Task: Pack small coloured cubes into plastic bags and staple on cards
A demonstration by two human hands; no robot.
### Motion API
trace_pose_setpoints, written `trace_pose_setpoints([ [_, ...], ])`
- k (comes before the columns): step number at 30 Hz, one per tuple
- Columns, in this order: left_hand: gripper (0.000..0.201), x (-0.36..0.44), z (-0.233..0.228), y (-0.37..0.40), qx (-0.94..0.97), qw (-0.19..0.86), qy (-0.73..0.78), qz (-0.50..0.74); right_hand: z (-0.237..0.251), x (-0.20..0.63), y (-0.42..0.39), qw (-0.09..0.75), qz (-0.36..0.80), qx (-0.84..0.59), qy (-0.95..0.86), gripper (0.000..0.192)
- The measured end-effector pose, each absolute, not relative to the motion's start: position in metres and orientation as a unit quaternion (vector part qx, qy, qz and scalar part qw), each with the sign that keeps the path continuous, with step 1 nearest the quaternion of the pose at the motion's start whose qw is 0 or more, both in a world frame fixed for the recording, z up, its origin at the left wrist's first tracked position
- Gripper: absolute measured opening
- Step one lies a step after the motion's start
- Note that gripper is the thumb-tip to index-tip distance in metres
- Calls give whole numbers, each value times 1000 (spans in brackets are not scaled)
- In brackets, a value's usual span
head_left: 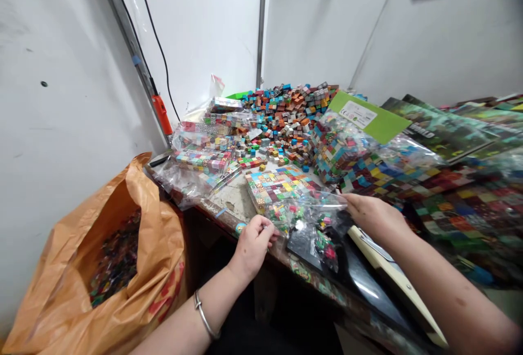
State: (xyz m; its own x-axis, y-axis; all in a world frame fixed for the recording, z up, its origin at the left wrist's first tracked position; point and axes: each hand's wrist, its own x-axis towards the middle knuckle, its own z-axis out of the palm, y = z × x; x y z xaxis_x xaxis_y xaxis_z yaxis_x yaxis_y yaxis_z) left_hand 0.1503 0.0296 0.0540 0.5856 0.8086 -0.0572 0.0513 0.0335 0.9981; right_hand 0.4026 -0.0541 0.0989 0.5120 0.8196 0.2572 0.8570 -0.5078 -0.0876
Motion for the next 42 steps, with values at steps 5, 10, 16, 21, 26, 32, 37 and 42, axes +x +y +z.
trace_pose_setpoints([
  [5, 17, 151, 38, 23, 565, 678, 376, 281, 82, 391, -80, 89, -80, -859, -498, 39],
  [10, 29, 151, 30, 10, 509, 729, 389, 241, 62, 358, -112, 192, -77, -818, -537, 41],
  [16, 29, 161, 24, 9, 491, 753, 381, 216, 28, 335, -120, 194, -36, -806, -558, 31],
  [21, 24, 159, 23, 10, 495, 744, 389, 222, 39, 326, -111, 260, 8, -786, -561, 20],
  [26, 30, 156, 26, 10, 512, 735, 384, 223, 50, 296, -84, 327, 31, -745, -581, 16],
  [32, 26, 154, 24, 9, 534, 739, 354, 205, 32, 287, -34, 340, 2, -751, -567, 16],
  [37, 27, 151, 18, 11, 537, 742, 343, 210, 18, 284, -23, 358, -42, -762, -538, 11],
  [42, 29, 147, 17, 14, 535, 747, 331, 213, 23, 271, -38, 362, -45, -744, -560, 20],
])
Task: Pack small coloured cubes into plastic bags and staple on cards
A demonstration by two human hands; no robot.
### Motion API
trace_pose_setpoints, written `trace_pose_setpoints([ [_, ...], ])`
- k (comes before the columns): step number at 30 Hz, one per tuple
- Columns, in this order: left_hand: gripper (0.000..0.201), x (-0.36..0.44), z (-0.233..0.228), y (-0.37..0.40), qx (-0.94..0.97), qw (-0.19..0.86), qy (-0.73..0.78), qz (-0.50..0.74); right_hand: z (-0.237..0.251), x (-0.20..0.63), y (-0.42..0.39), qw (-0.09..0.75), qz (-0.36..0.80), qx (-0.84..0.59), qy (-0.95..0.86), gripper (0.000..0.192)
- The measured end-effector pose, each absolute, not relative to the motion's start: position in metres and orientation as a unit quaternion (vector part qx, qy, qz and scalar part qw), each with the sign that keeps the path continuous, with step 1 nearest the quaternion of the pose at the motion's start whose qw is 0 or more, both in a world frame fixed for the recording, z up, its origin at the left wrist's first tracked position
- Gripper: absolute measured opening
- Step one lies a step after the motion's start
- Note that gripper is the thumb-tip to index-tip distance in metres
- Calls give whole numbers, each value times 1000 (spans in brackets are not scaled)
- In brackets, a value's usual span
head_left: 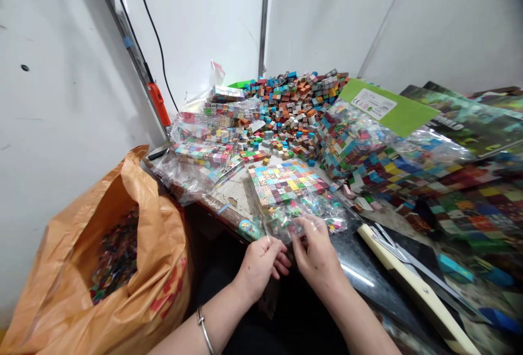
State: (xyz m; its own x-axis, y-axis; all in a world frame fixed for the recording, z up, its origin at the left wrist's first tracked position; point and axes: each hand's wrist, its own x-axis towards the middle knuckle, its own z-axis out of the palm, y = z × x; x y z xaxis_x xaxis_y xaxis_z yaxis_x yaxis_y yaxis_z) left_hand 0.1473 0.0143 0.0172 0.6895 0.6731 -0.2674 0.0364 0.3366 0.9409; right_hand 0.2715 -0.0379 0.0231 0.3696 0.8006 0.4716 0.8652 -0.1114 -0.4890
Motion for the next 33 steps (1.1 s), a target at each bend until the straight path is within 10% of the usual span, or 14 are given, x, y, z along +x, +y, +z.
trace_pose_setpoints([
  [33, 46, 147, 17, 11, 463, 797, 350, 169, 28, 290, -59, 203, -93, -694, -684, 26],
])
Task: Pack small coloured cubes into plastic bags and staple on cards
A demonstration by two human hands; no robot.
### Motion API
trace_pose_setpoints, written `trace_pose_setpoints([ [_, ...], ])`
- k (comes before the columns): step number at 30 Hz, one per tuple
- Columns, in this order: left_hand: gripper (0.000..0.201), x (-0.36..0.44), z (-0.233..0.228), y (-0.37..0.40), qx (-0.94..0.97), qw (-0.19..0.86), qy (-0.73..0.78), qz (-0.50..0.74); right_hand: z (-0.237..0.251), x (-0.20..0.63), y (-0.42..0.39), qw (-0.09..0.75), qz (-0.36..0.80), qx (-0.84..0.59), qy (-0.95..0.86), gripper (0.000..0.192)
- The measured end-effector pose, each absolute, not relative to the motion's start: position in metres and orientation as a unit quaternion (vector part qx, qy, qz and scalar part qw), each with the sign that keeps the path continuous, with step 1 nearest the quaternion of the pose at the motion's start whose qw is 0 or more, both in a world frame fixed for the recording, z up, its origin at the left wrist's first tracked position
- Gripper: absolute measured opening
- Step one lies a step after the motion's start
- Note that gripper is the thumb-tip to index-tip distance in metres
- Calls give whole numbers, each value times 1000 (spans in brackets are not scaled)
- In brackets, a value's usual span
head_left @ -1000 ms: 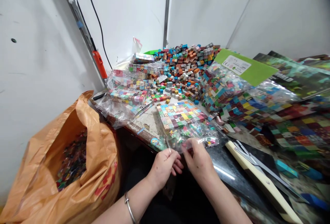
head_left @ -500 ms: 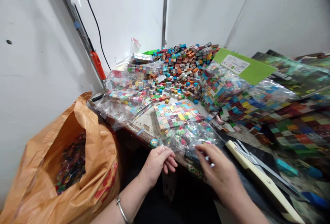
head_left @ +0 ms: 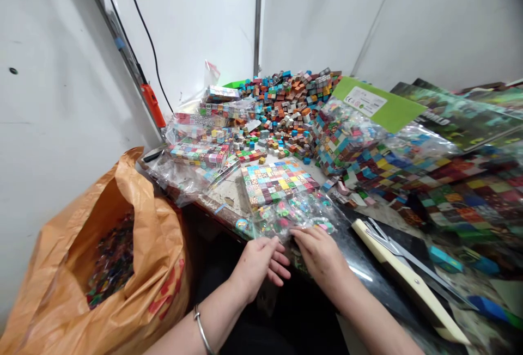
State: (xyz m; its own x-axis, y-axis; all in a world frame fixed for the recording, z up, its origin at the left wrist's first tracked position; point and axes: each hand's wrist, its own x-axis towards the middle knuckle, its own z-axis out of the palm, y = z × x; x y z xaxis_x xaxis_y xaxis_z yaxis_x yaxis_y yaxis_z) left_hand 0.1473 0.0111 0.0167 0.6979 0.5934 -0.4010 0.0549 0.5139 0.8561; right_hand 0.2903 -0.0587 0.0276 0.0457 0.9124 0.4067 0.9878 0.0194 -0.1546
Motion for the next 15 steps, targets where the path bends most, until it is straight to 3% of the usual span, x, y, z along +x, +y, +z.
trace_pose_setpoints([
  [7, 43, 149, 22, 9, 494, 788, 324, 173, 22, 274, -20, 170, -109, -714, -670, 19],
  [15, 37, 141, 19, 16, 494, 789, 321, 172, 47, 296, -73, 231, -136, -723, -636, 27],
])
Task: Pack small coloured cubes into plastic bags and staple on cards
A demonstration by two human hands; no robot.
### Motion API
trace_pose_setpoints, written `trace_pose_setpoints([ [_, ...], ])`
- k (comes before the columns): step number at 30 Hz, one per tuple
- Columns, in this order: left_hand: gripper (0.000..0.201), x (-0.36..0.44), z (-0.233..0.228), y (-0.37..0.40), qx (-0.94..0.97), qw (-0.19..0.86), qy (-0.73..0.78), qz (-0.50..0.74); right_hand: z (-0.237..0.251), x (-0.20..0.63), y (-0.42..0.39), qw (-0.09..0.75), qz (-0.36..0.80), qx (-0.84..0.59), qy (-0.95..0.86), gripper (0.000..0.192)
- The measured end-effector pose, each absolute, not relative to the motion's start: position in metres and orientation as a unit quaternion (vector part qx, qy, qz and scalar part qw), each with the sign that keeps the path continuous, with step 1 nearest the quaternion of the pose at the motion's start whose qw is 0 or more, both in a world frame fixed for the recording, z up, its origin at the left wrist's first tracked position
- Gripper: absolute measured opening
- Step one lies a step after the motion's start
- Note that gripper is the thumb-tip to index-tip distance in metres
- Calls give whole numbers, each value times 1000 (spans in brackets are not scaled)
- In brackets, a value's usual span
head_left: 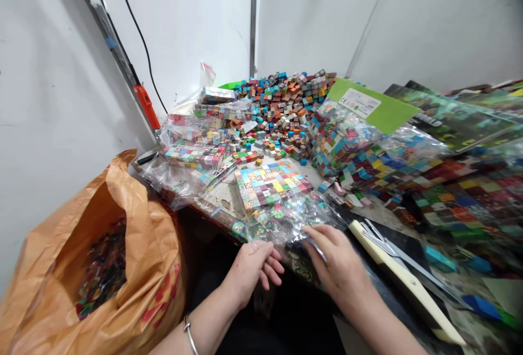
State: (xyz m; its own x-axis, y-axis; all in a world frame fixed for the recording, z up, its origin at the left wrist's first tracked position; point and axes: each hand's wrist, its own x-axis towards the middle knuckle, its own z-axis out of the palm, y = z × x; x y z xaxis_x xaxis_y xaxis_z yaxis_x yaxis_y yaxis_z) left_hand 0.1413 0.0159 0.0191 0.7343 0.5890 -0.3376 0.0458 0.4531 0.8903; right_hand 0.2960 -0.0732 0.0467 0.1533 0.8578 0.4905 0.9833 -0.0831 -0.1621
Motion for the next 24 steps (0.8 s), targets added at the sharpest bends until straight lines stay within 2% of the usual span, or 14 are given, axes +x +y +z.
trace_pose_setpoints([
  [3, 37, 140, 18, 18, 501, 785, 322, 171, 44, 316, -82, 226, -125, -768, -586, 30],
  [7, 36, 141, 17, 18, 496, 787, 326, 169, 38, 332, -77, 246, -92, -776, -573, 22],
  [15, 35, 139, 14, 20, 503, 788, 314, 165, 44, 332, -60, 312, -146, -793, -502, 11],
  [19, 35, 138, 13, 24, 509, 788, 310, 156, 33, 324, -48, 299, -152, -781, -527, 16],
  [24, 36, 135, 10, 28, 504, 796, 302, 142, 19, 315, -51, 244, -157, -774, -562, 26],
])
